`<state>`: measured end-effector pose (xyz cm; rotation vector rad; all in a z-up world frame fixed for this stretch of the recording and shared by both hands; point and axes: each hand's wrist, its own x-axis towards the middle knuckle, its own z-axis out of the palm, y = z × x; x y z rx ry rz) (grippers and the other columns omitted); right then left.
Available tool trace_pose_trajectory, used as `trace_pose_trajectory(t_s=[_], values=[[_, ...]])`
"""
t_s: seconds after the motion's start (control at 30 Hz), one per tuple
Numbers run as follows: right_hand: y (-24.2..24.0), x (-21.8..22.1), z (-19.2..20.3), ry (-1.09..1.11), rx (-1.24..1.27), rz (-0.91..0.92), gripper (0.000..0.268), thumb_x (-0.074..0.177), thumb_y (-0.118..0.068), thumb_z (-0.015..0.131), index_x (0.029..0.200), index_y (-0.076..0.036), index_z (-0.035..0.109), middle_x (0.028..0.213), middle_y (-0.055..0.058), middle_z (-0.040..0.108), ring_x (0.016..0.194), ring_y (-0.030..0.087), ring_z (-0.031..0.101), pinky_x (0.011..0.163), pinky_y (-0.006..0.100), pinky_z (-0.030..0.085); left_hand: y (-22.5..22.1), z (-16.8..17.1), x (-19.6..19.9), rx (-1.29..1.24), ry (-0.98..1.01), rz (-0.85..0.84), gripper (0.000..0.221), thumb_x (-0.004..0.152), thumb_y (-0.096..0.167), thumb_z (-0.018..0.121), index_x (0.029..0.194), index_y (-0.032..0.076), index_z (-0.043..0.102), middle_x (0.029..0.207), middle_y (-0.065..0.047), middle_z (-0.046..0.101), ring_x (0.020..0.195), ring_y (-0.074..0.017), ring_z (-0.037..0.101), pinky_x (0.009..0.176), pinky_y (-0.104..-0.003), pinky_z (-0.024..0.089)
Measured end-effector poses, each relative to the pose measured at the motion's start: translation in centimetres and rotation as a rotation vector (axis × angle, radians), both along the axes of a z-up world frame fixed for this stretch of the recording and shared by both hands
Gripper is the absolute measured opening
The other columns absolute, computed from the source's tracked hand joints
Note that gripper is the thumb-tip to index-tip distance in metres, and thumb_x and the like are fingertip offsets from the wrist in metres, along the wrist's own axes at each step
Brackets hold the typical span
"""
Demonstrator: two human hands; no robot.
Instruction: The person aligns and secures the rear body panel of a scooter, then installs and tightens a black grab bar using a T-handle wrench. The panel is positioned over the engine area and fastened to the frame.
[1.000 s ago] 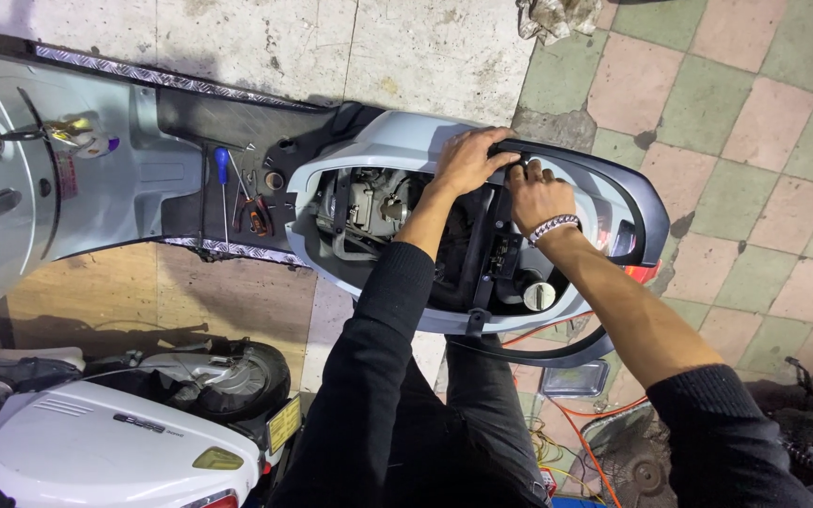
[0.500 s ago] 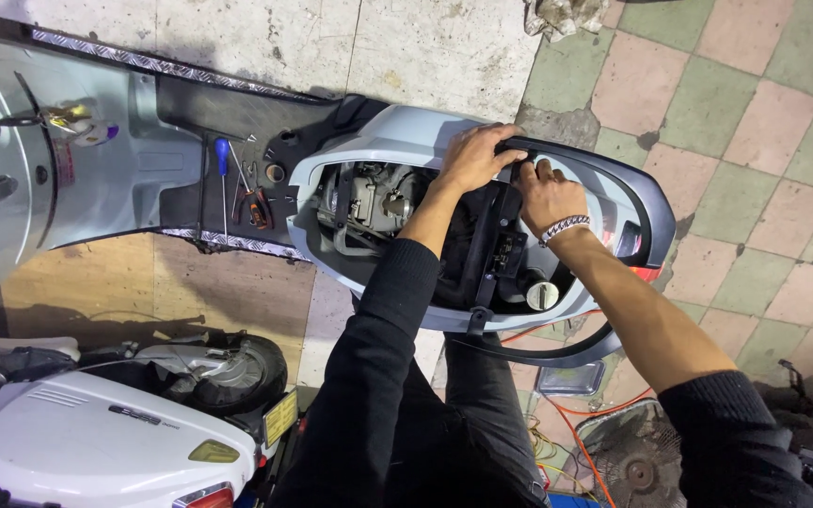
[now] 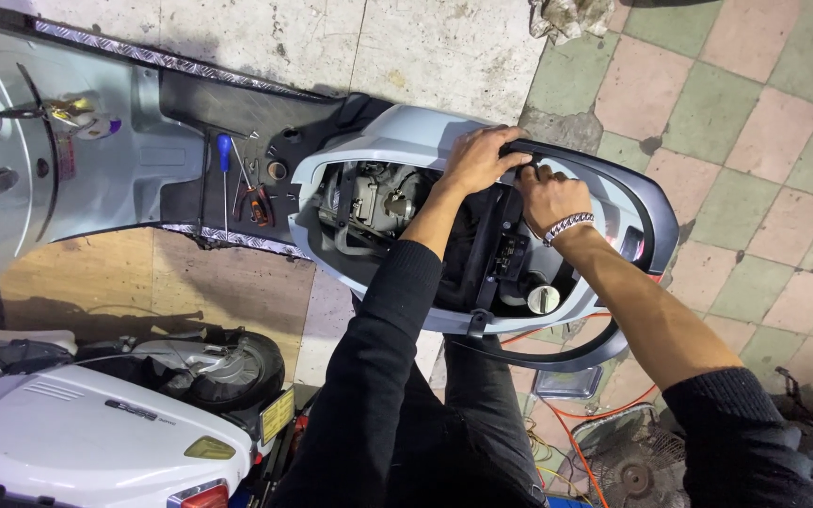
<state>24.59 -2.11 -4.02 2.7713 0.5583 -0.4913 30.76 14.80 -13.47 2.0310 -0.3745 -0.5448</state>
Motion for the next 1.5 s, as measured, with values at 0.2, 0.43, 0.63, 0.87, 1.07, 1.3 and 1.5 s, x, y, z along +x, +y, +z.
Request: trace_pose_trajectory(t_s=[0.2,0.43,0.63,0.87,1.07,1.3,1.5], values=[[1.1,0.6,1.2,0.095,-0.077,-0.14,0.046,0.11,-0.051,0.036,0.107,-0.016,0.066,0.088,0.006,0.077,0.079,0.029,0.078,0.072,0.044,0.058,0.2,0.6,0.1,0.001,0.024,-0.019,0.04,0.095,0.049,0.066,0.13,0.031,0.062,0.126,0.0,0.072,0.126,-0.0283,0.064,0.108,-0.048,0.05],[0.8,0.3,-0.7,0.08,-0.068,-0.067,0.033,0.106,-0.032,0.038,0.123,-0.013,0.059,0.098,0.009,0.071,0.086,0.032,0.076,0.068,0.049,0.058,0.1,0.8,0.2,0.008,0.003,-0.013,0.037,0.097,0.045,0.065,0.131,0.029,0.062,0.125,-0.001,0.073,0.124,-0.0286,0.065,0.107,-0.047,0.051],[1.3,0.5,0.4,0.045,-0.015,-0.097,0.041,0.108,-0.042,0.039,0.127,-0.009,0.054,0.095,0.013,0.071,0.081,0.036,0.076,0.066,0.052,0.057,0.0,0.7,0.3,0.012,-0.032,0.013,0.036,0.096,0.043,0.067,0.129,0.03,0.064,0.121,-0.001,0.074,0.121,-0.0275,0.067,0.104,-0.046,0.054],[1.6,0.0,-0.3,0.028,-0.048,-0.108,0.037,0.108,-0.032,0.035,0.121,-0.004,0.055,0.094,0.013,0.069,0.081,0.036,0.075,0.067,0.05,0.057,-0.3,-0.2,0.2,-0.003,-0.025,0.015,0.039,0.094,0.048,0.067,0.129,0.03,0.064,0.122,-0.001,0.074,0.122,-0.028,0.066,0.105,-0.047,0.053],[1.5,-0.1,-0.2,0.05,-0.07,-0.08,0.031,0.104,-0.027,0.037,0.121,-0.009,0.057,0.094,0.011,0.069,0.081,0.034,0.075,0.066,0.049,0.055,-0.3,0.4,0.1,-0.02,-0.009,0.014,0.04,0.095,0.048,0.067,0.13,0.029,0.064,0.123,-0.003,0.074,0.122,-0.0292,0.066,0.105,-0.046,0.053],[1.3,0.1,-0.8,0.094,-0.125,-0.086,0.04,0.099,-0.019,0.037,0.128,-0.006,0.061,0.089,0.011,0.073,0.078,0.033,0.076,0.063,0.048,0.055,-0.3,-0.2,0.2,0.001,0.02,0.001,0.042,0.093,0.051,0.068,0.129,0.029,0.064,0.125,-0.004,0.073,0.123,-0.0302,0.066,0.106,-0.049,0.052],[1.1,-0.7,3.9,-0.069,0.195,-0.225,0.049,0.103,-0.051,0.054,0.123,-0.007,0.058,0.092,0.016,0.072,0.078,0.04,0.075,0.067,0.054,0.057,0.3,5.8,-1.3,-0.412,-0.063,0.651,0.029,0.081,0.037,0.088,0.101,0.023,0.072,0.108,0.001,0.076,0.1,-0.0268,0.074,0.086,-0.037,0.06]])
